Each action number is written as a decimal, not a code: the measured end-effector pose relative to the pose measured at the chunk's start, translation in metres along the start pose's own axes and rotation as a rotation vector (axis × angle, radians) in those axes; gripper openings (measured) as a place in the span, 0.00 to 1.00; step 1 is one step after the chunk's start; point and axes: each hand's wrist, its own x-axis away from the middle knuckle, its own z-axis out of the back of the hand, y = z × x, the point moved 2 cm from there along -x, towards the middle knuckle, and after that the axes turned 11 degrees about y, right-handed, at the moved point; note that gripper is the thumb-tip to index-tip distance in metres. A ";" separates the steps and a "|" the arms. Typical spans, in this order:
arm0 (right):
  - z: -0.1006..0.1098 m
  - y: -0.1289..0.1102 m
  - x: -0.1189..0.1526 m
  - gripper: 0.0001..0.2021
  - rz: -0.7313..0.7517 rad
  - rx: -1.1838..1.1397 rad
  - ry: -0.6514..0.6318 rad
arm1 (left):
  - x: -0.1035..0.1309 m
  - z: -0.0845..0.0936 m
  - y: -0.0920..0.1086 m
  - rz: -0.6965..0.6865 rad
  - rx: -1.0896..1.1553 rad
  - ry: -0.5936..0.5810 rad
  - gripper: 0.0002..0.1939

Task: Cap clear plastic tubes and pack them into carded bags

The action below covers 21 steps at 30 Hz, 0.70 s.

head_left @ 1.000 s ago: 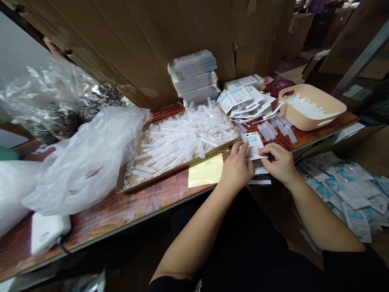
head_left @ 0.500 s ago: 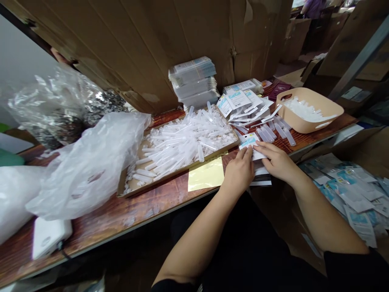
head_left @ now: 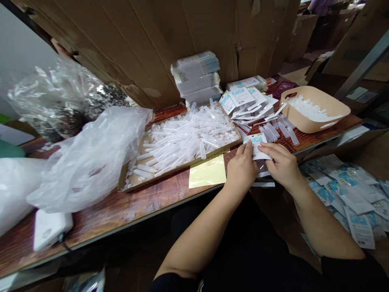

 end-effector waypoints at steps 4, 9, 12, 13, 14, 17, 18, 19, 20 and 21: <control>0.005 -0.006 0.008 0.23 -0.029 -0.009 0.056 | 0.001 0.001 0.002 0.022 0.018 -0.028 0.35; 0.006 -0.009 0.014 0.24 -0.074 -0.049 0.100 | 0.005 0.003 0.002 -0.025 0.070 -0.064 0.33; 0.006 -0.011 0.017 0.24 -0.070 -0.073 0.099 | 0.007 0.004 0.001 -0.035 0.067 -0.082 0.31; 0.006 -0.010 0.017 0.23 -0.075 -0.080 0.094 | 0.007 0.003 0.000 -0.039 0.060 -0.088 0.30; 0.006 -0.010 0.018 0.23 -0.085 -0.085 0.086 | 0.007 0.003 -0.001 -0.042 0.050 -0.091 0.30; 0.003 -0.005 0.019 0.22 -0.122 -0.089 0.059 | 0.007 -0.001 -0.003 -0.050 0.023 -0.089 0.30; 0.002 -0.004 0.019 0.22 -0.125 -0.088 0.053 | 0.007 -0.003 -0.004 -0.053 0.016 -0.087 0.30; 0.002 -0.002 0.019 0.22 -0.123 -0.087 0.051 | 0.007 -0.004 -0.005 -0.057 0.011 -0.085 0.30; 0.001 -0.001 0.019 0.21 -0.118 -0.087 0.053 | 0.006 -0.006 -0.006 -0.062 0.007 -0.080 0.30; 0.000 0.000 0.019 0.21 -0.111 -0.087 0.055 | 0.006 -0.008 -0.007 -0.067 0.006 -0.072 0.30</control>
